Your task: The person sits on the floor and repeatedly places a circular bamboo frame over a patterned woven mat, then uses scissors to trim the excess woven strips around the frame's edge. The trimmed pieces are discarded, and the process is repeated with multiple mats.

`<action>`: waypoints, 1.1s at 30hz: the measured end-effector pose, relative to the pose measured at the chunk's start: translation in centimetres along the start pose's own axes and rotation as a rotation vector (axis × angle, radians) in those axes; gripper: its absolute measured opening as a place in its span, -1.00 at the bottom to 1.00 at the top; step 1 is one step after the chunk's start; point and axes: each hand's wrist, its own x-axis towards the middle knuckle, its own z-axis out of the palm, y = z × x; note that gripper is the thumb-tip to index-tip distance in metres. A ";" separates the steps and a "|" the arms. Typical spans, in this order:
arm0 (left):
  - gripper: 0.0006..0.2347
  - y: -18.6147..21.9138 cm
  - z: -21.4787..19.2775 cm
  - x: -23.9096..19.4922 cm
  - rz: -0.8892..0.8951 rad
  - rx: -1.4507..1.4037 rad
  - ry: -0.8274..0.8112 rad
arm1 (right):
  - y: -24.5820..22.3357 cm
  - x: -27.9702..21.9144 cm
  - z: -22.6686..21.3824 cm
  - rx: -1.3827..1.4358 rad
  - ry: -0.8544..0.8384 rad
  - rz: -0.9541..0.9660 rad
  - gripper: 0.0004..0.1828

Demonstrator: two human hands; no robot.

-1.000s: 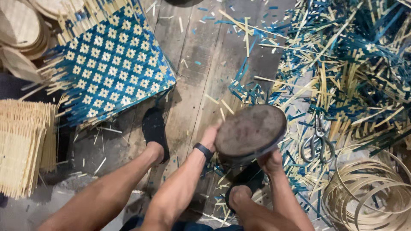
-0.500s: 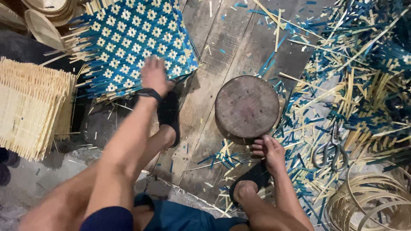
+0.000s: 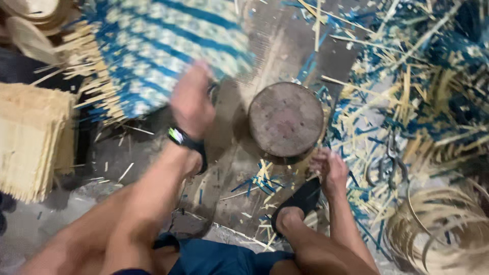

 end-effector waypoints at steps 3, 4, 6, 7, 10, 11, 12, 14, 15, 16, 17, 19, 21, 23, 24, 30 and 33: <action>-0.64 9.6 2.2 -5.9 0.040 -0.371 -0.387 | -3.8 1.2 0.5 0.511 -0.177 0.088 -0.29; -0.64 12.4 2.9 -8.3 0.050 -0.449 -0.530 | -4.5 2.0 0.6 0.464 -0.145 0.134 -0.39; -0.66 15.7 4.6 -12.2 0.246 -0.479 -0.685 | -5.2 3.6 0.7 0.374 -0.084 0.228 -0.57; -0.63 16.0 5.4 -13.4 0.252 -0.458 -0.758 | -5.1 4.1 0.8 0.037 0.001 0.180 -0.60; -0.53 15.7 6.6 -14.7 0.134 -0.493 -0.909 | -3.7 5.7 0.7 -0.558 0.159 0.095 -0.64; -0.48 14.9 6.9 -14.1 0.005 -0.573 -0.915 | -3.1 6.0 0.5 -0.474 0.149 0.088 -0.67; -0.42 13.8 7.0 -13.4 -0.128 -0.647 -0.921 | -2.5 6.1 0.4 -0.389 0.136 0.083 -0.69; -0.43 11.6 8.1 -11.2 -0.407 -0.328 -1.016 | -1.7 6.6 0.1 -0.356 0.101 0.022 -0.69; -0.23 10.2 9.1 -9.7 -0.312 -0.195 -0.924 | -1.5 6.8 0.1 -0.338 0.084 -0.012 -0.69; -0.02 9.2 9.9 -8.6 -0.215 -0.069 -0.832 | -1.2 6.9 0.1 -0.301 0.094 -0.029 -0.67; 0.00 8.6 10.0 -8.0 -0.229 -0.059 -0.953 | -1.1 7.0 0.2 -0.265 0.103 -0.047 -0.64; 0.07 8.1 10.6 -7.2 -0.259 -0.042 -1.196 | -0.8 6.9 0.4 -0.280 0.154 -0.113 -0.59; 0.10 8.3 10.7 -7.0 -0.241 -0.026 -1.166 | -0.5 6.9 0.8 -0.378 0.241 -0.210 -0.54; 0.12 8.8 10.5 -6.8 -0.209 0.025 -1.166 | 0.0 6.9 1.3 -0.302 0.223 -0.228 -0.56; 0.13 9.3 10.6 -6.7 -0.189 0.066 -1.180 | 0.2 6.8 1.2 -0.267 0.217 -0.239 -0.57; 0.12 10.7 11.2 -6.2 0.016 0.002 -1.288 | 0.7 7.1 1.3 -0.364 0.248 -0.305 -0.46; 0.12 10.5 11.2 -6.4 0.017 0.007 -1.254 | -0.5 6.0 0.6 -0.509 0.346 -0.077 -0.32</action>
